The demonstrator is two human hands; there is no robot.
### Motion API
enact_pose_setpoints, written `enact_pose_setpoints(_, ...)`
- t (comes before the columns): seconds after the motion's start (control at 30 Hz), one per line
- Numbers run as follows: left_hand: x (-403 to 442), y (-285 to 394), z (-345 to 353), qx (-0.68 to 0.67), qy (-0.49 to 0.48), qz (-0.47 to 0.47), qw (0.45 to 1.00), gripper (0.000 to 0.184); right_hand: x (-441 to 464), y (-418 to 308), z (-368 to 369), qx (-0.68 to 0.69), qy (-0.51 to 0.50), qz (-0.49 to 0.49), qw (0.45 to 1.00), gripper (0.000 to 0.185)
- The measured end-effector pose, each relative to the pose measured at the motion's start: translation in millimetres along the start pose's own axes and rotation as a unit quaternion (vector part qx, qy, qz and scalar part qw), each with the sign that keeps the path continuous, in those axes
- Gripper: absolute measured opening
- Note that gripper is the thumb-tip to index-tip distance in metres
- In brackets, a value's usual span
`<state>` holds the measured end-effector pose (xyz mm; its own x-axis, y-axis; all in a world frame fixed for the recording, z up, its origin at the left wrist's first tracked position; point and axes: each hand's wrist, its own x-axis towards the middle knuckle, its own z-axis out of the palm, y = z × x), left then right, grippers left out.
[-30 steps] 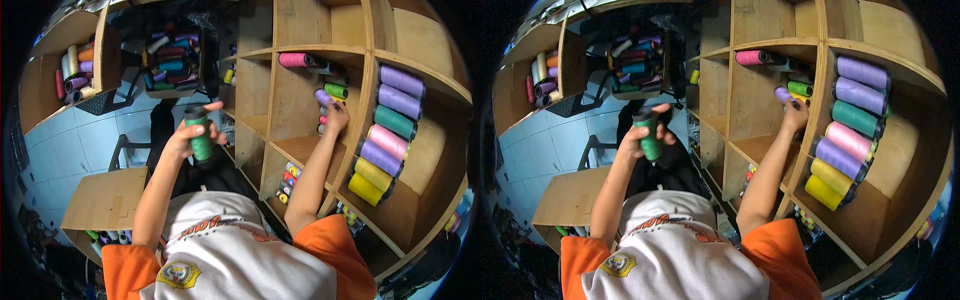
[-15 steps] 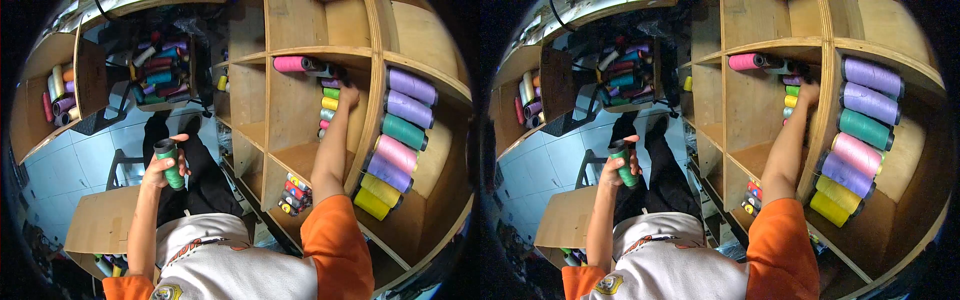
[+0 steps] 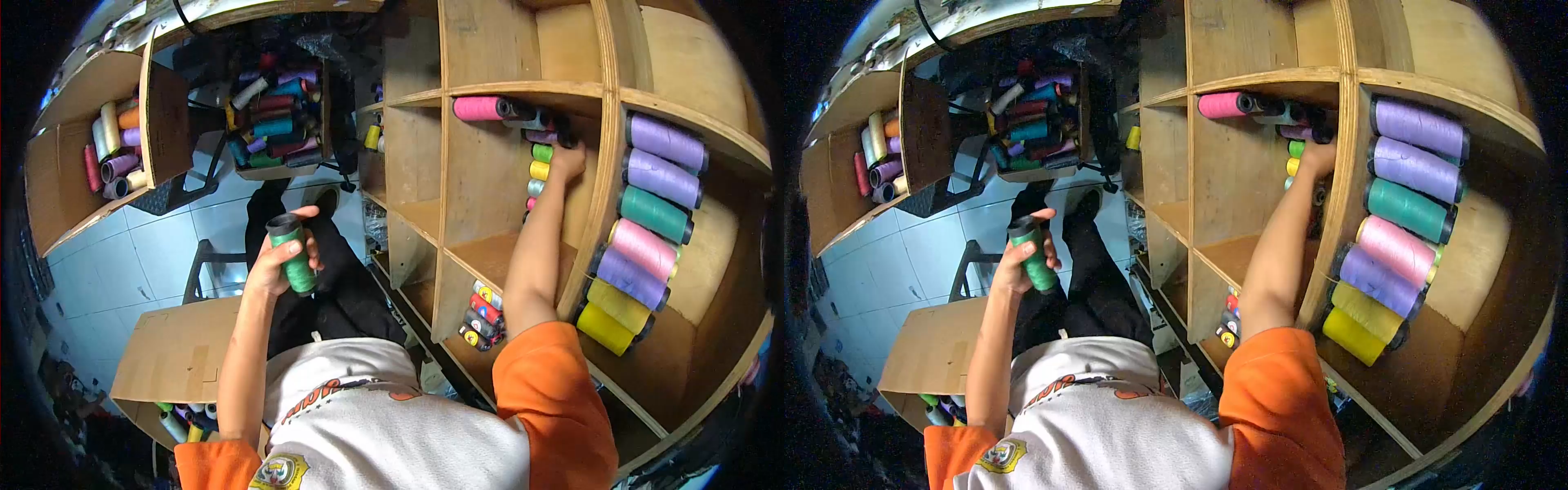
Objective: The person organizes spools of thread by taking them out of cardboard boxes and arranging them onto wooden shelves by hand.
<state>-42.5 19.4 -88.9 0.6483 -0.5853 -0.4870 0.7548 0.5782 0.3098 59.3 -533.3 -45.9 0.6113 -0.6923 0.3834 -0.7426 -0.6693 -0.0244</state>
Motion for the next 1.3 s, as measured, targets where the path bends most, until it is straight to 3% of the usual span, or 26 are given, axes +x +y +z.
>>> enact_pose_setpoints(0.07,6.6,-0.3,10.2,0.015,0.015,0.004,1.000,0.069,-32.6,-18.0,-19.1,0.064,0.041,0.027,0.997,0.051)
enact_pose_setpoints(0.13,19.4,-5.5,24.5,-0.037,0.011,0.029,0.999,0.061,-71.0,-13.2,-0.9,0.289,-0.102,-0.097,0.947,0.027)
enact_pose_setpoints(0.17,27.1,-9.4,32.9,-0.074,0.015,0.040,0.996,0.055,-122.5,-73.6,-57.4,0.452,-0.321,0.079,0.828,0.023)
enact_pose_setpoints(0.2,35.8,-12.2,43.6,-0.099,0.018,0.062,0.993,0.051,-161.7,-91.5,-72.8,0.495,-0.474,0.134,0.716,0.028)
enact_pose_setpoints(0.23,44.4,-15.0,52.8,-0.123,0.021,0.083,0.989,0.048,-194.2,-114.0,-105.2,0.533,-0.602,0.067,0.591,0.037)
enact_pose_setpoints(0.27,52.1,-20.5,55.7,-0.137,0.001,0.085,0.987,0.048,-220.6,-132.8,-134.8,0.496,-0.661,0.071,0.559,0.044)
enact_pose_setpoints(0.3,56.2,-21.5,71.5,-0.147,0.014,0.095,0.984,0.049,-244.8,-141.4,-149.7,0.517,-0.667,0.129,0.521,0.047)
enact_pose_setpoints(0.33,59.9,-24.7,77.2,-0.145,0.021,0.083,0.986,0.049,-254.3,-143.2,-162.2,0.550,-0.672,0.129,0.480,0.047)
enact_pose_setpoints(0.43,68.5,-32.7,88.6,-0.071,0.036,0.043,0.996,0.054,-260.0,-123.9,-151.5,0.575,-0.571,0.166,0.562,0.041)
enact_pose_setpoints(0.53,70.8,-47.3,81.4,-0.015,0.094,-0.049,0.994,0.075,-216.3,-82.1,-121.7,0.554,-0.392,0.122,0.724,0.028)
enact_pose_setpoints(0.6,64.0,-47.8,73.2,0.022,0.106,-0.035,0.993,0.078,-169.0,-68.0,-123.1,0.418,-0.244,0.095,0.870,0.026)
enact_pose_setpoints(0.63,61.8,-46.7,66.8,0.041,0.112,-0.028,0.992,0.080,-146.9,-28.4,-80.3,0.379,-0.139,0.073,0.912,0.030)
enact_pose_setpoints(0.67,59.2,-45.5,57.6,0.044,0.126,-0.028,0.991,0.079,-122.6,-35.0,-98.9,0.283,-0.198,0.092,0.934,0.032)
enact_pose_setpoints(0.7,55.0,-40.6,51.1,0.046,0.136,-0.024,0.989,0.079,-97.7,7.2,-54.2,0.201,-0.135,0.054,0.969,0.035)
enact_pose_setpoints(0.73,50.7,-37.6,41.9,0.055,0.144,-0.018,0.988,0.078,-89.3,-16.0,-75.4,0.121,-0.103,0.005,0.987,0.029)
enact_pose_setpoints(0.77,48.2,-32.9,33.1,0.064,0.151,-0.009,0.986,0.078,-72.9,0.4,-55.2,0.206,-0.110,0.101,0.967,0.035)
enact_pose_setpoints(0.8,44.4,-27.8,27.5,0.063,0.167,-0.003,0.984,0.078,-55.0,25.9,-25.3,0.137,-0.049,0.059,0.988,0.040)
enact_pose_setpoints(0.9,32.6,-11.0,14.5,0.082,0.192,0.013,0.978,0.078,-12.2,49.1,13.9,0.027,-0.023,0.054,0.998,0.044)
enact_pose_setpoints(1.07,23.9,-9.1,-10.3,0.095,0.225,0.029,0.969,0.082,9.7,8.3,-4.0,-0.087,-0.078,0.143,0.983,0.048)
enact_pose_setpoints(1.3,25.3,-3.0,-16.0,0.074,0.238,0.046,0.967,0.083,28.0,43.2,27.3,0.002,-0.163,0.192,0.968,0.038)
